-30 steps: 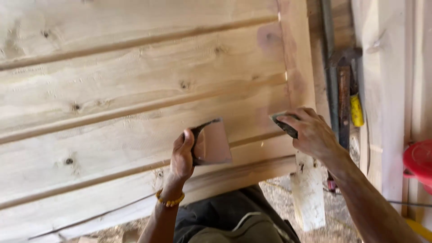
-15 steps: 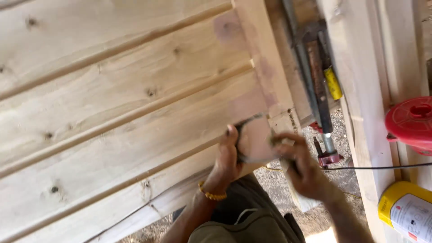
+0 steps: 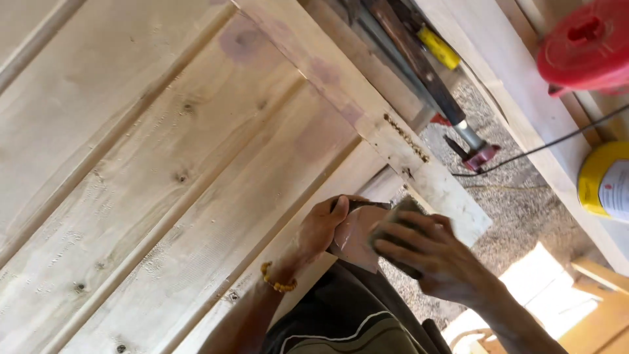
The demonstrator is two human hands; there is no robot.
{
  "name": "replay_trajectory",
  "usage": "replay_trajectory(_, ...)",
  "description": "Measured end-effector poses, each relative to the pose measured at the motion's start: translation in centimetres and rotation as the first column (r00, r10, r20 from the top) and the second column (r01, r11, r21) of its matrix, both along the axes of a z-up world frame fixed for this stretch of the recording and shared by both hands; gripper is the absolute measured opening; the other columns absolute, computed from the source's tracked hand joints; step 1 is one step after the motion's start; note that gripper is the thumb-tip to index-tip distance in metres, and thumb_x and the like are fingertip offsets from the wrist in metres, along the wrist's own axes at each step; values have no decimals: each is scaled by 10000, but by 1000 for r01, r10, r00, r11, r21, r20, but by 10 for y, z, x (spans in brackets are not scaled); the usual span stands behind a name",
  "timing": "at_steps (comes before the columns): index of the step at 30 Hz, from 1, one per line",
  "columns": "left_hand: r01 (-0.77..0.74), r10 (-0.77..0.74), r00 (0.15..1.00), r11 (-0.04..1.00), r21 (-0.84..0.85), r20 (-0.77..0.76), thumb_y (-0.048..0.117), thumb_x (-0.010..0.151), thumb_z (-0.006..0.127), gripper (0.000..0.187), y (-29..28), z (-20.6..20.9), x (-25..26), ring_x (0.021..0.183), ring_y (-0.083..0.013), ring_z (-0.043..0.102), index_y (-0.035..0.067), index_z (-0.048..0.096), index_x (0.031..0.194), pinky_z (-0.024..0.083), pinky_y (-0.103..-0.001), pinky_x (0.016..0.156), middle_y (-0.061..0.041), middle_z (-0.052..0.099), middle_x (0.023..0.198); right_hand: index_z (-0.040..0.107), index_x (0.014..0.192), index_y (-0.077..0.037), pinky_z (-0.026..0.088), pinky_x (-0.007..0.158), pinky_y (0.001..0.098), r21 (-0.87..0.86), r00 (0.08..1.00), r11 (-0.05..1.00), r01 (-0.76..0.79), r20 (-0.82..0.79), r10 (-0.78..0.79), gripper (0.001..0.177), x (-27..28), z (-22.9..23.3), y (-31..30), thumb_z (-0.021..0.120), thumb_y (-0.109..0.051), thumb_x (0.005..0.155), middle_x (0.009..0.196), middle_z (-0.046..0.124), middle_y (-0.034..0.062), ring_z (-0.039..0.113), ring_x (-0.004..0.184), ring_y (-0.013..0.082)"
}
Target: The person applies wood filler to the seams and cracks of a wooden panel using a putty knife.
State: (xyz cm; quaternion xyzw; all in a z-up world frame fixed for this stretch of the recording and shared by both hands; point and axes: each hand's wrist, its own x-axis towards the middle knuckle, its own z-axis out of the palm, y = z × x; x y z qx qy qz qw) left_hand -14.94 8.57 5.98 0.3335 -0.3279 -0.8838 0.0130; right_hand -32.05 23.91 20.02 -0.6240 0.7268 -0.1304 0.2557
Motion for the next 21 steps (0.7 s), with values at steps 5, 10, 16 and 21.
replay_trajectory(5,-37,41,998,995,-94,43,425,1066,484,523,-39,-72,32,880,-183,641,-17,698,1245,549,-315,774,-103,720,1036,669,1263,-171,400,1006,514,70,994,992,-109,-12,110,501,4,-33,-18,749,-63,780,1330,632,35,490,1311,306)
replay_trajectory(10,-392,378,911,918,-57,-166,437,1025,457,520,-139,20,42,995,-151,673,-13,623,1228,561,-312,907,-47,719,1108,554,1429,-201,522,1075,448,458,732,642,615,-28,-681,501,-30,-48,-57,539,-20,962,1425,620,92,615,1259,261)
replay_trajectory(16,-337,353,933,793,-508,-67,477,1135,451,588,-124,-71,74,893,-110,514,-58,660,1258,462,-271,813,-43,623,999,552,1456,-204,487,1058,485,554,693,513,656,-173,-699,644,-44,-66,-131,460,97,894,1489,532,143,578,1305,339)
replay_trajectory(21,-293,296,950,721,-628,-103,541,1090,451,637,-128,-55,76,892,-154,550,-44,660,1232,467,-307,801,-63,626,976,607,1393,-111,506,1072,451,387,758,653,651,-282,-589,639,-5,-99,-122,553,90,789,1389,600,172,588,1245,372)
